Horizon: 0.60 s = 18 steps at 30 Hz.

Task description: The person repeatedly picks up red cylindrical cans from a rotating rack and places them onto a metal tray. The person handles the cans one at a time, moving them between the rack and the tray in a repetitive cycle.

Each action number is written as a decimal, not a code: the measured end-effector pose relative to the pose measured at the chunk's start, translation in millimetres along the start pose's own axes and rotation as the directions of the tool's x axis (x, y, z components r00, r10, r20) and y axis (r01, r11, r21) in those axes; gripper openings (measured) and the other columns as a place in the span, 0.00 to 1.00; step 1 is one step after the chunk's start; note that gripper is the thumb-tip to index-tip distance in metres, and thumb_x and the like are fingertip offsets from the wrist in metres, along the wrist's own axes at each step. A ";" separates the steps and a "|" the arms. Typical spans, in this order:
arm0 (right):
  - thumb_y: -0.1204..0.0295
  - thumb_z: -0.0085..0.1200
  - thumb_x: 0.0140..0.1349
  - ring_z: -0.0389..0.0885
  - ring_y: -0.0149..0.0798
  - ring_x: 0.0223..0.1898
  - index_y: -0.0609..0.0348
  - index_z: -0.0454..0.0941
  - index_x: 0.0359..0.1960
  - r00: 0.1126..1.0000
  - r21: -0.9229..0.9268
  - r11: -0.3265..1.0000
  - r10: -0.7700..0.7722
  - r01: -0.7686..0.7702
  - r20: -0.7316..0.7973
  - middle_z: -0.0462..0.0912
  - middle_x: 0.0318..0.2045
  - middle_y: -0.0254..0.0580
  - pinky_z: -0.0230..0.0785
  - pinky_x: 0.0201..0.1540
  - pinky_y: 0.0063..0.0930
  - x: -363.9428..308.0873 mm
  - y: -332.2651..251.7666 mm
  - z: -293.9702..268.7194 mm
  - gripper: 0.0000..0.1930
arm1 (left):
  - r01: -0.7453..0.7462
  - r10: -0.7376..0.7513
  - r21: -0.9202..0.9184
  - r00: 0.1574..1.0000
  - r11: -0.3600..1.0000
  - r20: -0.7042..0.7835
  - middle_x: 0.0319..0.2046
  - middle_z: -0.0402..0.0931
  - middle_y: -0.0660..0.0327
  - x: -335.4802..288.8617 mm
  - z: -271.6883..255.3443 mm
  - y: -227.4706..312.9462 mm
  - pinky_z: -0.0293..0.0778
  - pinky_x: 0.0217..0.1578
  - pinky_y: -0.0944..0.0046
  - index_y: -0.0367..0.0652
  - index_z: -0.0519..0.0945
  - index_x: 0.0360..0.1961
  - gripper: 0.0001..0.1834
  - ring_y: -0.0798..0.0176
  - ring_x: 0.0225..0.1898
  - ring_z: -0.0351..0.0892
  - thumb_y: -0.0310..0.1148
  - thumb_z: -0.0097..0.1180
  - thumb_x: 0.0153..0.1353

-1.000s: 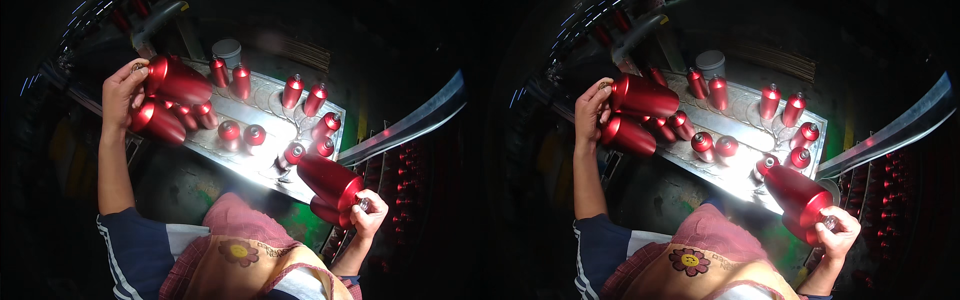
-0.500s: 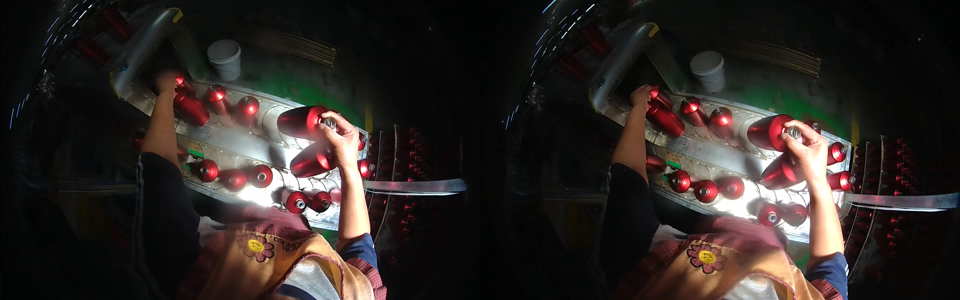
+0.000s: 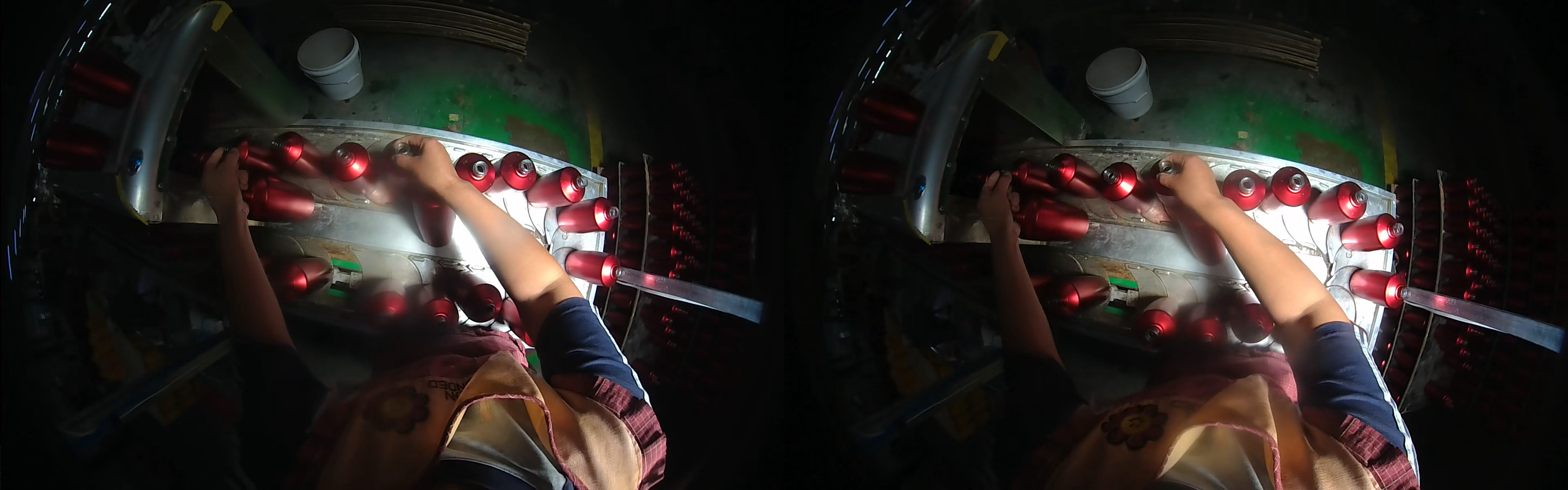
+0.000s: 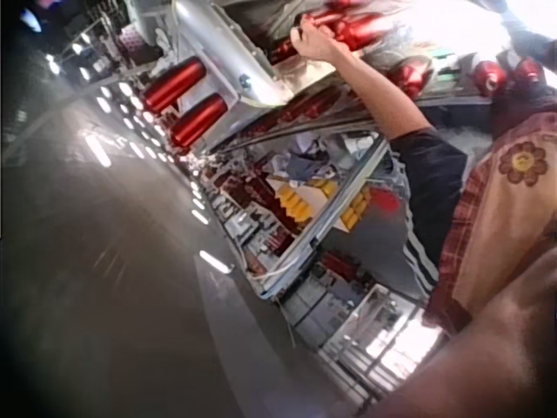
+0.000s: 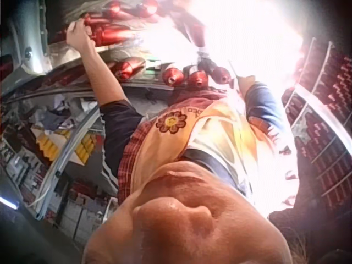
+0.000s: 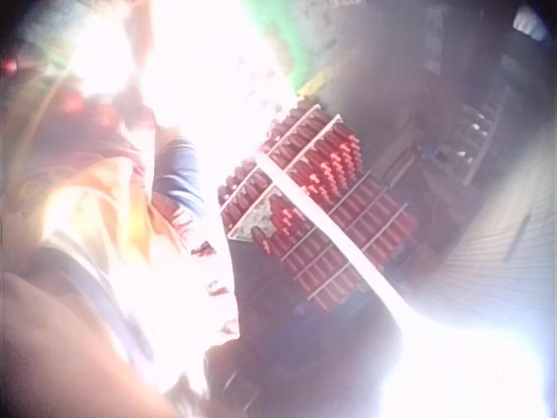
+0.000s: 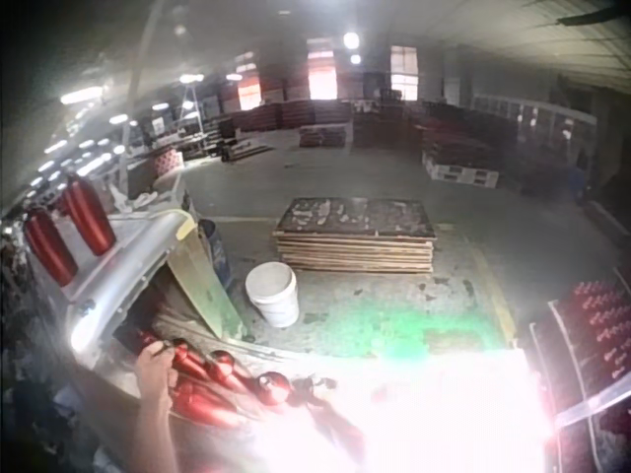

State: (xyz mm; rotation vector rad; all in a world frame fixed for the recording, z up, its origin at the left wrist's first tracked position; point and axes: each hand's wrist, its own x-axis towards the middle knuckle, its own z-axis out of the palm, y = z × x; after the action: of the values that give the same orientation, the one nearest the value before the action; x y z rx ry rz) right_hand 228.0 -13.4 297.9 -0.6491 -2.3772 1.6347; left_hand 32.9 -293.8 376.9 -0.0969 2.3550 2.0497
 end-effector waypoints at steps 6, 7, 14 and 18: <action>0.71 0.65 0.57 0.73 0.26 0.21 0.61 0.76 0.58 0.998 0.212 0.977 -0.034 0.023 0.049 0.76 0.18 0.35 0.66 0.26 0.26 -81.7 10.4 -58.6 0.25 | -0.070 0.093 -0.144 0.982 0.987 0.164 0.19 0.63 0.67 -157.9 33.8 66.6 0.54 0.12 0.73 0.33 0.75 0.55 0.18 0.75 0.12 0.57 0.29 0.54 0.66; 0.72 0.63 0.59 0.69 0.23 0.18 0.59 0.77 0.57 0.999 0.295 0.955 -0.043 0.037 0.014 0.74 0.17 0.30 0.63 0.23 0.23 -103.8 17.4 -73.7 0.23 | 0.016 0.022 -0.168 0.975 0.986 0.223 0.19 0.65 0.67 -180.3 49.3 62.5 0.55 0.12 0.73 0.34 0.74 0.55 0.17 0.74 0.12 0.59 0.28 0.53 0.66; 0.76 0.58 0.61 0.72 0.20 0.21 0.56 0.81 0.50 0.967 0.447 0.891 0.042 0.077 -0.249 0.79 0.25 0.29 0.66 0.24 0.20 -193.6 65.6 -121.0 0.15 | 0.124 0.019 -0.225 0.838 0.966 0.545 0.20 0.69 0.65 -284.6 149.5 -21.4 0.58 0.12 0.72 0.31 0.74 0.50 0.14 0.74 0.13 0.65 0.26 0.54 0.66; 0.76 0.57 0.65 0.67 0.18 0.18 0.58 0.80 0.50 0.951 0.316 0.946 0.026 0.077 -0.308 0.71 0.19 0.24 0.59 0.21 0.18 -217.6 93.5 -127.3 0.12 | 0.103 0.043 -0.203 0.793 0.974 0.607 0.20 0.70 0.65 -326.5 192.0 -64.2 0.59 0.13 0.72 0.34 0.75 0.47 0.09 0.74 0.13 0.65 0.24 0.53 0.66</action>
State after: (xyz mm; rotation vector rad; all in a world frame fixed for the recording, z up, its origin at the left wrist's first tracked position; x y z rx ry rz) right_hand 493.7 23.4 280.1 -0.7404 -1.8374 1.7147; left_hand 357.3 -101.1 304.6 0.4570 1.7107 1.9319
